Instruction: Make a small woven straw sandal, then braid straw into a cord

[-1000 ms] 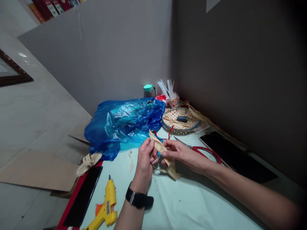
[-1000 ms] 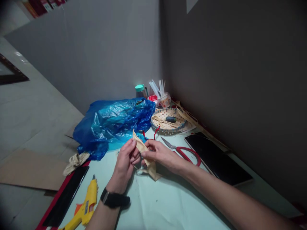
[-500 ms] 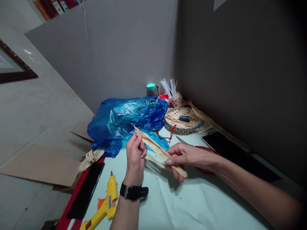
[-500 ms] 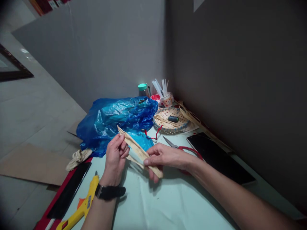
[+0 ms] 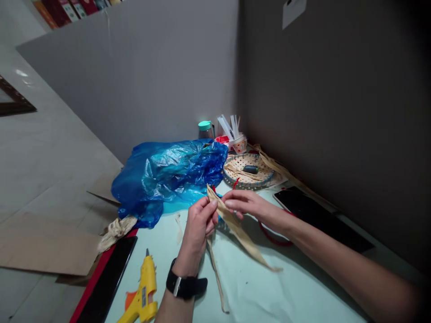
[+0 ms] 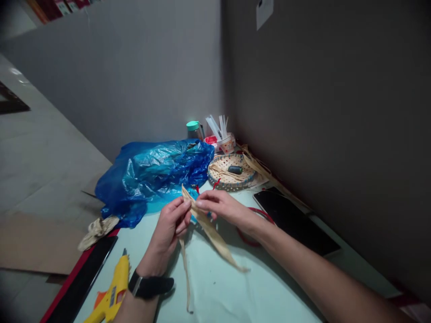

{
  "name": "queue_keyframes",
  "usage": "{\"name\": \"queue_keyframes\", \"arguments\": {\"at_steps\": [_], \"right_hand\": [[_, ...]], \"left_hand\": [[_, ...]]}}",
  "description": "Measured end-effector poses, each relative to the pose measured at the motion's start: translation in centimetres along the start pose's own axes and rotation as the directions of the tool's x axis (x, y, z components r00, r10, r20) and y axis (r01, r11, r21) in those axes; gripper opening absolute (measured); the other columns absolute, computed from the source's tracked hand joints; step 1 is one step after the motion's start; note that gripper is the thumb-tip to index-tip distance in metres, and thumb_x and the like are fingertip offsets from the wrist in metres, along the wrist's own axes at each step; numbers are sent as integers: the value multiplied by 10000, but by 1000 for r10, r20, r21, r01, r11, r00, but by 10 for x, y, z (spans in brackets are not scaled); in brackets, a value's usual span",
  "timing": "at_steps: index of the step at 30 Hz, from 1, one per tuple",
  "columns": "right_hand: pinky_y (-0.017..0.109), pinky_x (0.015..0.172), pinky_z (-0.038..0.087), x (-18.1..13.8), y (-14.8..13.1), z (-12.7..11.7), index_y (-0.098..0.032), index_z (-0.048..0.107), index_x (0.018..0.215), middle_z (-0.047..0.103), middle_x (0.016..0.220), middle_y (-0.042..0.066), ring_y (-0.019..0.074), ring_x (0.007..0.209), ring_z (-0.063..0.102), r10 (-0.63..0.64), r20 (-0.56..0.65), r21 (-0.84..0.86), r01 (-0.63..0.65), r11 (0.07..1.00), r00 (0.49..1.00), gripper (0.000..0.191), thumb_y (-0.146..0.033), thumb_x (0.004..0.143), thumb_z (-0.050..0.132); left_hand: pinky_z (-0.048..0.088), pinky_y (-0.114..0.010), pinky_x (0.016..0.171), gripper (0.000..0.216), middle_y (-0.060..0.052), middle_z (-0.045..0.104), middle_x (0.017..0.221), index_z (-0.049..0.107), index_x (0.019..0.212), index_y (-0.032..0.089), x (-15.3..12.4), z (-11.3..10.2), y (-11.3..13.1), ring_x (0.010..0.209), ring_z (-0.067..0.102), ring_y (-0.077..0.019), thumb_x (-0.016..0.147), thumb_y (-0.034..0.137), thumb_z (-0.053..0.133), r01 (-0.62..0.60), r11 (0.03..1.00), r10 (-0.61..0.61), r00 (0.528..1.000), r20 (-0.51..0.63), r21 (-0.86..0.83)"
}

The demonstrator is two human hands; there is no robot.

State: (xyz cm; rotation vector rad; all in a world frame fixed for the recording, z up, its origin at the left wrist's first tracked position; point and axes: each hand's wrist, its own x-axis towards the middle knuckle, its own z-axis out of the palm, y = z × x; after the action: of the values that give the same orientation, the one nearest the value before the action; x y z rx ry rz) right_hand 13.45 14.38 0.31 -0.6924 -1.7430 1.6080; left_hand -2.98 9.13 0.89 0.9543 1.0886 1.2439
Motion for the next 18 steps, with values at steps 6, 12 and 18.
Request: {"name": "queue_keyframes", "arguments": {"at_steps": [6, 12, 18], "right_hand": [[243, 554, 325, -3, 2, 4, -155, 574, 806, 487, 689, -14, 122, 615, 411, 42, -25, -133, -45, 990, 999, 264, -418, 827, 564], [259, 652, 376, -6, 4, 4, -182, 515, 753, 514, 751, -9, 150, 722, 476, 36, -90, -167, -51, 985, 995, 166, -329, 830, 502], [251, 525, 382, -5, 12, 6, -202, 451, 771, 562, 652, -15, 152, 575, 548, 116, -42, -130, -121, 984, 992, 66, -260, 800, 436]], "left_hand": [[205, -156, 363, 188, 51, 548, 564, 556, 893, 182, 2, 1, -6, 362, 313, -34, 825, 345, 620, -57, 974, 53, 998, 21, 218], [325, -210, 460, 128, 56, 451, 477, 586, 814, 200, 1, 1, -8, 426, 417, -106, 882, 266, 500, -134, 854, 131, 990, 41, 503], [356, -255, 623, 205, -30, 622, 713, 651, 774, 197, -2, 8, -9, 643, 516, -166, 851, 102, 487, -306, 595, 368, 926, 87, 743]]}}
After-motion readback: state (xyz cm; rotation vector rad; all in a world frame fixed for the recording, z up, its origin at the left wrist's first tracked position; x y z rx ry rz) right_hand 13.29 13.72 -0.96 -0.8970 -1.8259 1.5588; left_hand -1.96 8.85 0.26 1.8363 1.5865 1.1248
